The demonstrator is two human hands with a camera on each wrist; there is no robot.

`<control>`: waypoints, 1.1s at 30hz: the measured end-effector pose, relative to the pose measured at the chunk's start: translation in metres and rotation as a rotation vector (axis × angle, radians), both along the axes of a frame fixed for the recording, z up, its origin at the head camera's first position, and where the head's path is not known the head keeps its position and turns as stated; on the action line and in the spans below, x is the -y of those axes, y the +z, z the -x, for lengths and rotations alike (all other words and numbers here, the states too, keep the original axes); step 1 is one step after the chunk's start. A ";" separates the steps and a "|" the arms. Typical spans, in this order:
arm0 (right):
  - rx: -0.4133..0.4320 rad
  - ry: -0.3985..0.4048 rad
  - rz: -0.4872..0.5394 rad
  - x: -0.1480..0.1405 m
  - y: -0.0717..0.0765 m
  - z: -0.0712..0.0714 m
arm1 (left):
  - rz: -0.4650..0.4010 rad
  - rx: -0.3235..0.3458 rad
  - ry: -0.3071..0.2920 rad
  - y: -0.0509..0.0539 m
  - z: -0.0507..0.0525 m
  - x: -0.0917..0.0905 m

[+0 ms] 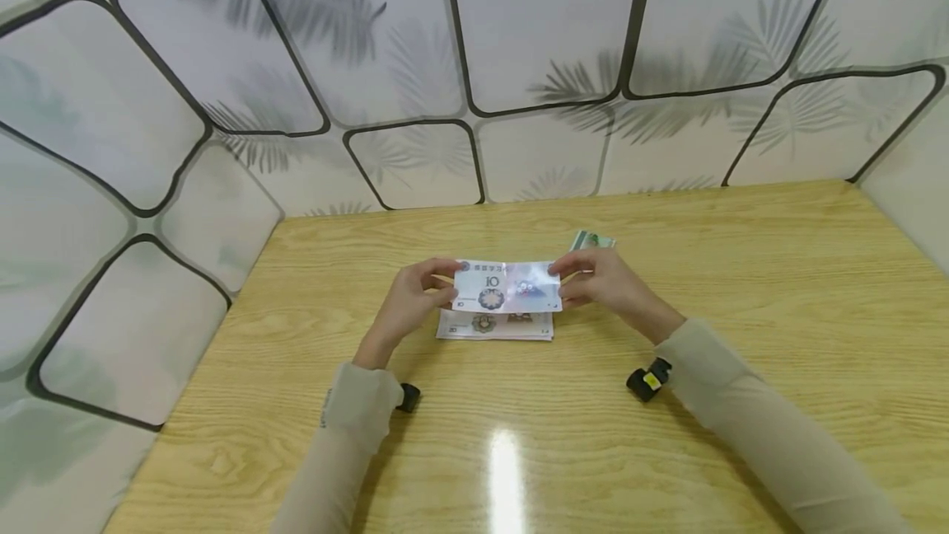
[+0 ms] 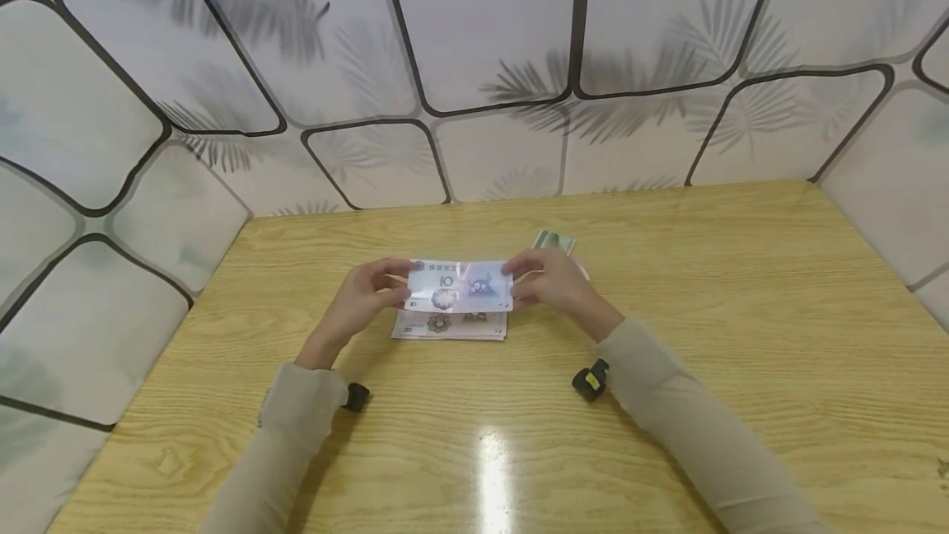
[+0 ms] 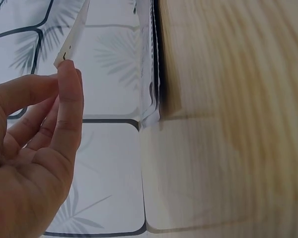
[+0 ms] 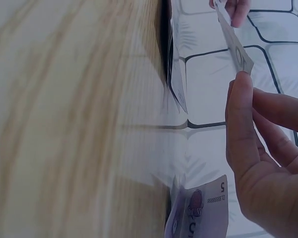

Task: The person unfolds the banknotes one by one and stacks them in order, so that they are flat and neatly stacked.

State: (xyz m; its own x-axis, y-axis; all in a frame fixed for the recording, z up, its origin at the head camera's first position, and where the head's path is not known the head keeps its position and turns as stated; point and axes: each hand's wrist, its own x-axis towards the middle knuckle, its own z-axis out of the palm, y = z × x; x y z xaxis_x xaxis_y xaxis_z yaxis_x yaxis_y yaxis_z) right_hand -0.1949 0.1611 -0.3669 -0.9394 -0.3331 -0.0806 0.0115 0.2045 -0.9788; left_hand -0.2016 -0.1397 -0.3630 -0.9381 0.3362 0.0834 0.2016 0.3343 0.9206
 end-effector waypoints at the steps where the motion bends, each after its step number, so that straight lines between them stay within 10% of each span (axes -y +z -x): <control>1: 0.002 0.003 -0.007 0.000 -0.001 0.000 | 0.002 0.002 -0.001 0.000 0.000 0.000; 33: 0.081 0.154 -0.051 0.006 -0.008 0.004 | 0.092 0.178 -0.057 -0.004 -0.001 0.010</control>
